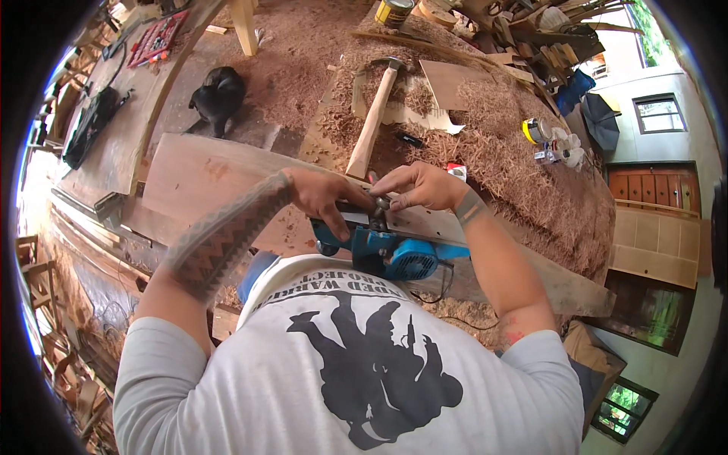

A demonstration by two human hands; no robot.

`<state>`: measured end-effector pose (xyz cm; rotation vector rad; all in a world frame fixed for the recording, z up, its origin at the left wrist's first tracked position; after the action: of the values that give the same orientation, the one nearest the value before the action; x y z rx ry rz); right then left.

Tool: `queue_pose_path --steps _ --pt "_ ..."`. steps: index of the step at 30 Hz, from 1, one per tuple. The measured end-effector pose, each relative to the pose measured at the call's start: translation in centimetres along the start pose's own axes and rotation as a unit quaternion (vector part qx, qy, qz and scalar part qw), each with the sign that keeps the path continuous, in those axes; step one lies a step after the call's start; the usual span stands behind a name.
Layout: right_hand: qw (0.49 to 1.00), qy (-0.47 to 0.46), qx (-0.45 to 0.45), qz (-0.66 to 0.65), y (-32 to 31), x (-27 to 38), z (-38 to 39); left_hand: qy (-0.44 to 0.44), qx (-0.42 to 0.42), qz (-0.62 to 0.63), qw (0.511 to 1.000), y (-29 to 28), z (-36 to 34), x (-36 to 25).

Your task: The person prepares a wooden plank by hand and with a power plane, checking the surface with a square and adjusting the tool's blade height by hand.

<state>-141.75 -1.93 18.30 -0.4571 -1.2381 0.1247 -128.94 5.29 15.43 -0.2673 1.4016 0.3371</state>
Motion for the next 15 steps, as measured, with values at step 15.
queue_pose_path --steps 15 --pt "0.928 0.266 0.031 0.259 0.8 2.5 0.6 -0.043 -0.004 0.062 0.997 0.1 0.4 0.0"
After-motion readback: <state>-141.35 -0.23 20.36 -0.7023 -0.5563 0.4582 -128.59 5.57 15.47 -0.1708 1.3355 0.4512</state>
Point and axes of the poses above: each hand's wrist, its own z-axis away from the middle knuckle, its own y-axis out of the palm, x = y × z, the point moved 8 cm from there along -z, towards the middle knuckle, and after that the axes turned 12 degrees about z, right-handed, at the moved point
